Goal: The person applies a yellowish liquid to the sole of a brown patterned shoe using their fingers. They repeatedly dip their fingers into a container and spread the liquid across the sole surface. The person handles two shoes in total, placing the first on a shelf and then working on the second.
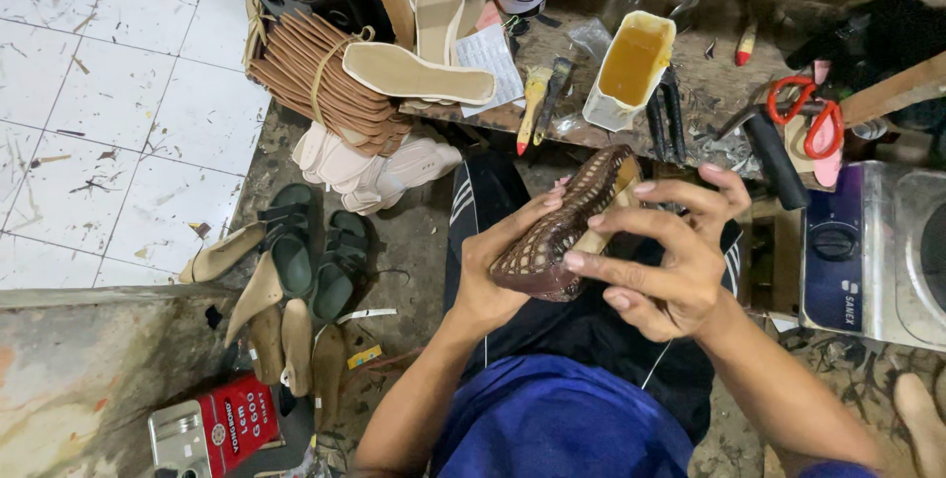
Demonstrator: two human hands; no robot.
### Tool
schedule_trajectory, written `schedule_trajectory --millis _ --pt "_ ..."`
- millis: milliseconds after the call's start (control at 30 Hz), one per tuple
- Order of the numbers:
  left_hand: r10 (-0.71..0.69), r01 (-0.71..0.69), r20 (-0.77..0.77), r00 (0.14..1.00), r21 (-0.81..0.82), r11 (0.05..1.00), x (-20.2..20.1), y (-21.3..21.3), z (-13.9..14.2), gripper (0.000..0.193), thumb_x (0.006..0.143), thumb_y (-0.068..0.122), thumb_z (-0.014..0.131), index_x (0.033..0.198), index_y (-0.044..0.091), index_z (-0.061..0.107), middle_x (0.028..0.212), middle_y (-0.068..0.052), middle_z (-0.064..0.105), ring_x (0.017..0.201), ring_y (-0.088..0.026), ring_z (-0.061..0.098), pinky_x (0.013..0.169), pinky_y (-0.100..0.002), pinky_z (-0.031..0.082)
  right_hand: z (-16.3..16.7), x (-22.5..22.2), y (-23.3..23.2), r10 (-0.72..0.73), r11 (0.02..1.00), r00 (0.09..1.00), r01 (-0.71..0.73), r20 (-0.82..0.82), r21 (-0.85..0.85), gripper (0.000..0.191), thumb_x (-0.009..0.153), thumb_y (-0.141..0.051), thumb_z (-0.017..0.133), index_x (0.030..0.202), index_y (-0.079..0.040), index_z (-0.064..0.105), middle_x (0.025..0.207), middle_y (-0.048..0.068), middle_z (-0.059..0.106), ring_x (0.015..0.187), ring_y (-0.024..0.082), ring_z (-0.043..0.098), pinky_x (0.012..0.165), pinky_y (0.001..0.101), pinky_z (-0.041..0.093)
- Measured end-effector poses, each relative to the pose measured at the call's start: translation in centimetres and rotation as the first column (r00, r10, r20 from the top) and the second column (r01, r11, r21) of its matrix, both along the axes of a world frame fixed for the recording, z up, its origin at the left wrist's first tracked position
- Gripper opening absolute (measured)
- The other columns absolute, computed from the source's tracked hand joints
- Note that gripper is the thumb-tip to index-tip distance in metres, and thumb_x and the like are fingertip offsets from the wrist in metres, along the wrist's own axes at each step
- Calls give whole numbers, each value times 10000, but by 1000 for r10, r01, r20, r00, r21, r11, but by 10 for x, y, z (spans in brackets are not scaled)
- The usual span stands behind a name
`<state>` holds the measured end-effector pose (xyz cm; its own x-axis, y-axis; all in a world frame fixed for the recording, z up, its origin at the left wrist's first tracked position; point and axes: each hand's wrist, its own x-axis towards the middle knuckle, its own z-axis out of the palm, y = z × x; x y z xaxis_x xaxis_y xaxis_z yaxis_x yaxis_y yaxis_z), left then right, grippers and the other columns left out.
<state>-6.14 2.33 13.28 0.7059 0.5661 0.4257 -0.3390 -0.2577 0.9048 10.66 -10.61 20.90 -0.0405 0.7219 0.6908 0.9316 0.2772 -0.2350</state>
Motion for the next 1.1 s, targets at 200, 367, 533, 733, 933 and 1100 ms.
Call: schedule_trajectory --millis 200,367,533,733,933,1100 --pt "-48 41 -76 996 -87 995 -1 0 1 611 848 89 841 1409 16 611 1421 -145 679 1310 -220 669 1129 -332 533 0 1 -1 11 1000 1000 -11 7 11 342 960 -488 581 1080 -283 827 1133 8 722 1196 280 514 1146 536 179" --pt "-56 50 -119 991 -61 997 0 1 3 614 849 110 838 1410 14 609 1410 -134 686 1291 -199 681 1108 -324 543 2 2 2 9 1000 1000 -9 3 -18 393 943 -489 569 1112 -247 828 1169 47 713 1217 303 507 1148 543 180" --pt "-65 47 -136 989 -131 990 0 0 1 627 836 113 844 1408 -9 616 1364 -129 715 1239 -182 693 1086 -322 548 14 -2 7 98 985 983 -118 -156 -128 424 960 -477 545 1164 -202 796 1315 123 633 1313 348 442 1190 552 174" --pt "-20 16 -12 1000 -260 965 1 2 -28 625 857 -6 804 1443 -25 584 1480 -155 631 1322 -190 630 1152 -337 507 5 9 -6 291 956 558 -198 -777 216 379 1049 -386 542 1201 -122 766 1380 78 580 1371 226 449 1258 417 270" --pt "116 -115 -23 993 -419 901 -10 16 -86 808 721 -88 855 1450 -39 510 1433 -153 594 1281 -215 605 1085 -361 541 -68 9 15 -266 958 708 115 -654 -264 384 922 2 618 1295 -59 690 1314 111 569 1271 249 517 1085 386 420" --pt "126 -193 -169 978 -472 860 -31 16 -117 732 782 -78 815 1453 -56 521 1390 -154 644 1259 -216 639 1090 -349 536 -117 -26 19 -319 920 838 161 -443 -358 489 847 31 625 1297 -137 713 1404 151 538 1323 357 469 1192 484 284"
